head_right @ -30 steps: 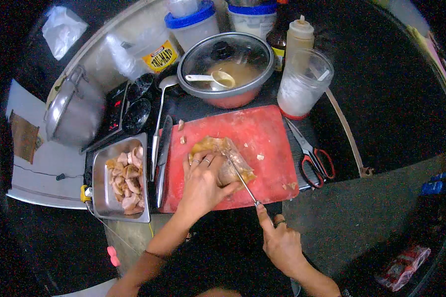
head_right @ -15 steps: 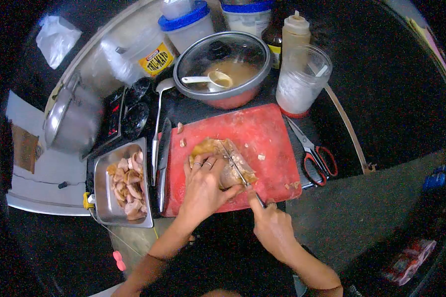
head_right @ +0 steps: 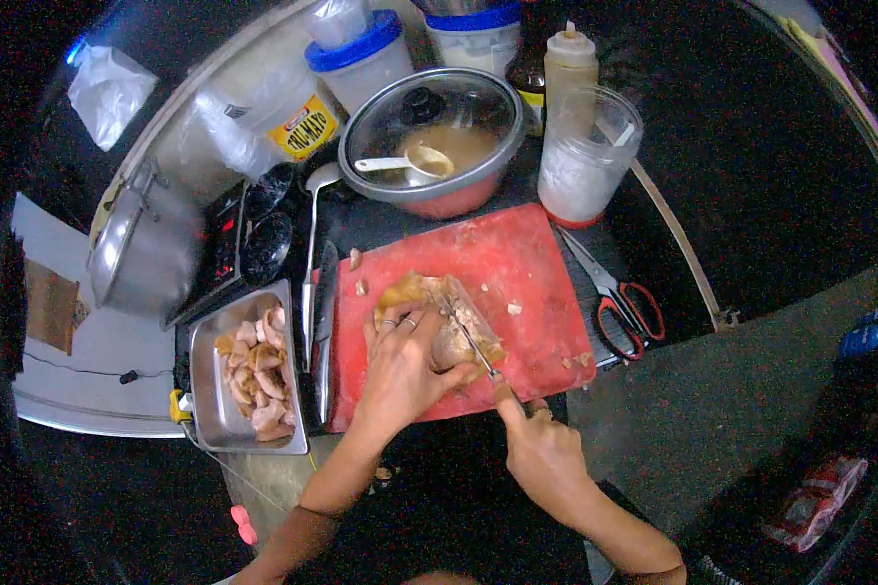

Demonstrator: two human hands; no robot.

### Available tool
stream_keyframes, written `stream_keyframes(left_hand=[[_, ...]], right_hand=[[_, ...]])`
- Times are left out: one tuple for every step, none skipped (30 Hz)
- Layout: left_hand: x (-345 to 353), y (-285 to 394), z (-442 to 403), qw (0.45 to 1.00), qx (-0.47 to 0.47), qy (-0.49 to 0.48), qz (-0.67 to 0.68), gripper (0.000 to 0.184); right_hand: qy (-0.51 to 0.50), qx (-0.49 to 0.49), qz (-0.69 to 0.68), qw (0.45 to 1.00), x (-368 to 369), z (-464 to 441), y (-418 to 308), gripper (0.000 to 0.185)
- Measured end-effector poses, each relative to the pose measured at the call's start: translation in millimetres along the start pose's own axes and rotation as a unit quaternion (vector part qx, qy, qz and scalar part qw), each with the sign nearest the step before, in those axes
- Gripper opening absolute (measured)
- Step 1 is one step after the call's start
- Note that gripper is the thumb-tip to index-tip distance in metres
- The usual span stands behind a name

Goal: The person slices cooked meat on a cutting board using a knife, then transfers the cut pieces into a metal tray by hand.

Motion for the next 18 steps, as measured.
stream_keyframes(left_hand=[[-0.3,-0.2,-0.1,1.000,0.003,-0.001,0.000,0.066],[-0.6,-0.2,0.0,1.000,0.007,-0.002,0.001,0.066],[-1.1,0.4,-0.2,1.000,0.009,-0.001,0.005,0.063],[-1.2,2.0,-0.5,1.000,0.011,0.001,0.010,0.060],[-1.1,3.3,-0.5,1.000,0.014,0.002,0.015,0.057],[0.6,2.1,0.0,1.000,0.003,0.001,0.013,0.058],[3.2,0.3,0.6,1.000,-0.007,0.000,0.011,0.058],[4.5,-1.4,1.2,1.000,-0.019,-0.001,0.010,0.058],[3.7,-1.1,1.7,1.000,-0.012,0.004,0.006,0.060],[2.7,-1.1,2.1,1.000,-0.005,0.011,0.002,0.062],[1.7,-1.2,2.6,1.000,0.001,0.016,-0.002,0.063],[1.0,-2.2,2.8,1.000,-0.003,0.011,0.005,0.064],[0.1,-3.3,1.9,1.000,-0.007,0.006,0.012,0.064],[-0.9,-4.3,0.5,1.000,-0.010,0.002,0.019,0.064],[-0.5,-5.7,0.7,1.000,-0.010,0.003,0.028,0.063],[1.4,-7.2,2.0,0.999,-0.011,0.002,0.036,0.062],[1.9,-7.6,2.7,0.999,-0.010,0.001,0.045,0.061],[1.1,-6.6,2.5,0.999,-0.004,-0.001,0.039,0.060]], right_hand=[[0.002,-0.004,0.005,1.000,0.0,-5.4,-2.8,0.066],[0.004,-0.007,0.010,1.000,0.0,-11.3,-5.6,0.067],[0.001,-0.007,0.008,1.000,1.6,-19.2,-7.8,0.067],[-0.002,-0.006,0.007,1.000,4.4,-28.2,-9.1,0.067],[-0.005,-0.005,0.006,1.000,7.2,-33.2,-9.7,0.067],[-0.003,-0.006,0.007,1.000,8.9,-34.5,-10.1,0.068],[-0.002,-0.007,0.008,1.000,10.0,-35.3,-10.3,0.068],[0.000,-0.009,0.009,1.000,10.4,-35.4,-10.8,0.068],[-0.005,-0.003,0.011,1.000,9.1,-31.9,-10.8,0.067],[-0.009,0.003,0.013,1.000,5.8,-25.0,-10.9,0.066],[-0.013,0.009,0.015,1.000,2.1,-18.4,-11.5,0.066],[-0.021,0.022,0.010,0.999,-3.3,-12.2,-12.6,0.057],[-0.028,0.036,0.005,0.999,-10.1,-6.5,-14.2,0.049],[-0.034,0.050,0.001,0.998,-13.5,-4.5,-15.0,0.042],[-0.034,0.046,0.001,0.998,-12.7,-6.1,-15.6,0.042],[-0.035,0.043,-0.001,0.998,-10.5,-9.1,-15.3,0.042],[-0.035,0.040,-0.002,0.999,-8.1,-12.9,-15.0,0.042],[-0.019,0.028,-0.001,0.999,-5.9,-19.6,-16.5,0.047]])
Point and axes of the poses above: each hand's wrist, its own z-axis away from the middle knuckle, its own x-axis out of the palm, y = z × x, the point moved 4 cm from there along -z, towards the middle knuckle, and after that the axes turned 10 degrees about y, right-handed, at the moved point
